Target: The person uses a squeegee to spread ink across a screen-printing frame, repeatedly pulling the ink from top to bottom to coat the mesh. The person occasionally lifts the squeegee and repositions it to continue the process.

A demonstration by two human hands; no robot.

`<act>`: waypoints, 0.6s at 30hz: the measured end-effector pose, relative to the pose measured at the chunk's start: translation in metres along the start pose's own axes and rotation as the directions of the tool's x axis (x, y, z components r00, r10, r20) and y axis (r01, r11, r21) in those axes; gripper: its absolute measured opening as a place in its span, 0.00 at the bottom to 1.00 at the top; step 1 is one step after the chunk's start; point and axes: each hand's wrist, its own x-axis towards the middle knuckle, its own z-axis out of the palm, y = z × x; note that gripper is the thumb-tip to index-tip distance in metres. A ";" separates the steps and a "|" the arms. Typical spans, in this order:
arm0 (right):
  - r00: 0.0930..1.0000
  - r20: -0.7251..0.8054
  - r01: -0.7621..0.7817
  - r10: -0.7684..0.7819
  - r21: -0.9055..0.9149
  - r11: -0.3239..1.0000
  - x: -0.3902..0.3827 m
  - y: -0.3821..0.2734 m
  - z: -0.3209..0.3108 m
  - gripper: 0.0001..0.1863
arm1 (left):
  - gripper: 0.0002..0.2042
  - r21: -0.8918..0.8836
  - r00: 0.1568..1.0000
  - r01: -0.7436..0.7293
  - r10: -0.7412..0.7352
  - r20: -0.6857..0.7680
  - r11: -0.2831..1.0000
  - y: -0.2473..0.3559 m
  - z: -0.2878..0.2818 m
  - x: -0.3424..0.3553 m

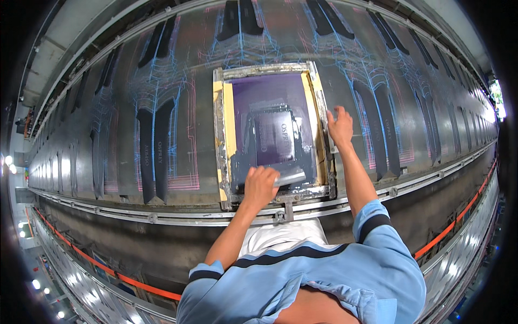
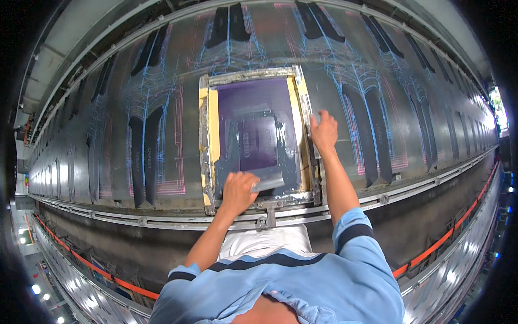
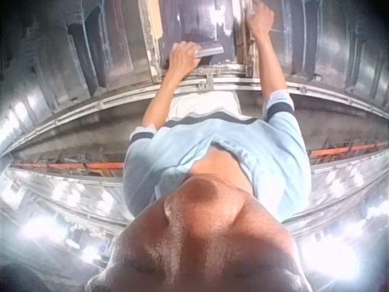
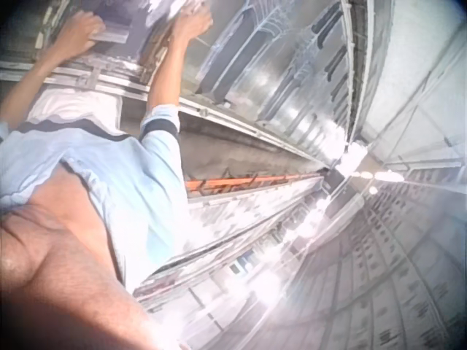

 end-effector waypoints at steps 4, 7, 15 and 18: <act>0.979 0.182 -0.142 0.095 0.267 0.953 -0.007 0.025 0.020 0.14 | 0.16 0.016 0.997 0.013 -0.015 0.075 1.000 -0.008 0.019 -0.029; 0.964 0.222 -0.206 0.145 0.281 0.937 -0.007 0.026 0.016 0.14 | 0.12 0.047 0.999 -0.018 0.015 0.050 0.999 -0.021 0.020 -0.010; 0.975 0.174 -0.199 0.142 0.380 0.904 -0.011 0.001 -0.013 0.13 | 0.07 0.113 0.981 -0.165 0.174 -0.082 0.980 -0.088 -0.033 0.138; 0.987 0.128 -0.144 0.102 0.387 0.911 -0.009 0.006 -0.016 0.13 | 0.08 0.094 0.986 -0.162 0.165 -0.028 0.982 -0.099 -0.039 0.165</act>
